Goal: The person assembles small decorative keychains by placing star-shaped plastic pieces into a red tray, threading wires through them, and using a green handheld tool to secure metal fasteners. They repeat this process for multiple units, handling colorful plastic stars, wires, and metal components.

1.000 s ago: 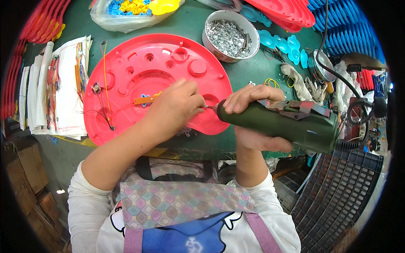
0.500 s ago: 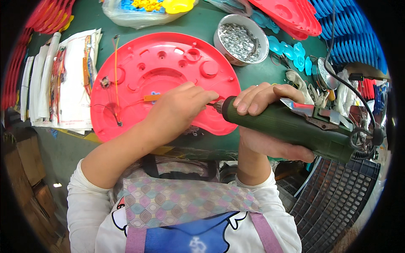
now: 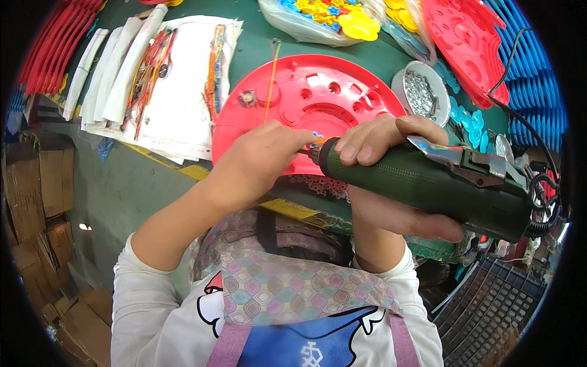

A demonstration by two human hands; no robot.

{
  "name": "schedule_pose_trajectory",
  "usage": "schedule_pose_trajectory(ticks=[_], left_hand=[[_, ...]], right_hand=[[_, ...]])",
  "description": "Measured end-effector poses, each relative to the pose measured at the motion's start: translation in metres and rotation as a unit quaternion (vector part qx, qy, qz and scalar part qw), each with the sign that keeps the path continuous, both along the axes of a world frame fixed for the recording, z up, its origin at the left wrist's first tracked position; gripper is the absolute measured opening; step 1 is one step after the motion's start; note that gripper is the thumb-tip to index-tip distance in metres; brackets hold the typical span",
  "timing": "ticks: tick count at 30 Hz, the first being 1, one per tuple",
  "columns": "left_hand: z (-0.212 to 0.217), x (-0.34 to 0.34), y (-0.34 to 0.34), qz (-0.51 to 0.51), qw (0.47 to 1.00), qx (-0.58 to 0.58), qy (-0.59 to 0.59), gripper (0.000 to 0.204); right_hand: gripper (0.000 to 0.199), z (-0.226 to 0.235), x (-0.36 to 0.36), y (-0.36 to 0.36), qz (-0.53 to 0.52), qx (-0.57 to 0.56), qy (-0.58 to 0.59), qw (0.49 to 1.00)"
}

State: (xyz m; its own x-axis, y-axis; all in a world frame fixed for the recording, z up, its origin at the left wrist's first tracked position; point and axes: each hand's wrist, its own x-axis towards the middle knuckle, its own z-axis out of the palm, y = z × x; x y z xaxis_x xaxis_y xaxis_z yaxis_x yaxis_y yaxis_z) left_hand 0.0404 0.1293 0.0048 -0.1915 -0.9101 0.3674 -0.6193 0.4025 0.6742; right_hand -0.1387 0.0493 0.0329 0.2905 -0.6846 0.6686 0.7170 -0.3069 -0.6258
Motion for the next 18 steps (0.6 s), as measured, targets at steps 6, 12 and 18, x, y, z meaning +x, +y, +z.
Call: schedule_pose_trajectory(ticks=[6, 12, 18], left_hand=[[0.011, 0.033, 0.019, 0.044, 0.998, -0.012, -0.047, 0.041], [0.011, 0.068, 0.035, 0.081, 0.987, -0.031, -0.137, 0.036], [-0.004, 0.053, 0.037, 0.14, 0.974, -0.011, -0.176, 0.016]], right_hand=[[0.124, 0.0, 0.034, 0.01, 0.02, -0.002, 0.027, 0.999], [0.123, -0.027, 0.059, 0.018, 0.049, 0.021, 0.006, 0.999], [0.121, -0.03, 0.072, 0.025, -0.019, 0.084, 0.119, 0.989]])
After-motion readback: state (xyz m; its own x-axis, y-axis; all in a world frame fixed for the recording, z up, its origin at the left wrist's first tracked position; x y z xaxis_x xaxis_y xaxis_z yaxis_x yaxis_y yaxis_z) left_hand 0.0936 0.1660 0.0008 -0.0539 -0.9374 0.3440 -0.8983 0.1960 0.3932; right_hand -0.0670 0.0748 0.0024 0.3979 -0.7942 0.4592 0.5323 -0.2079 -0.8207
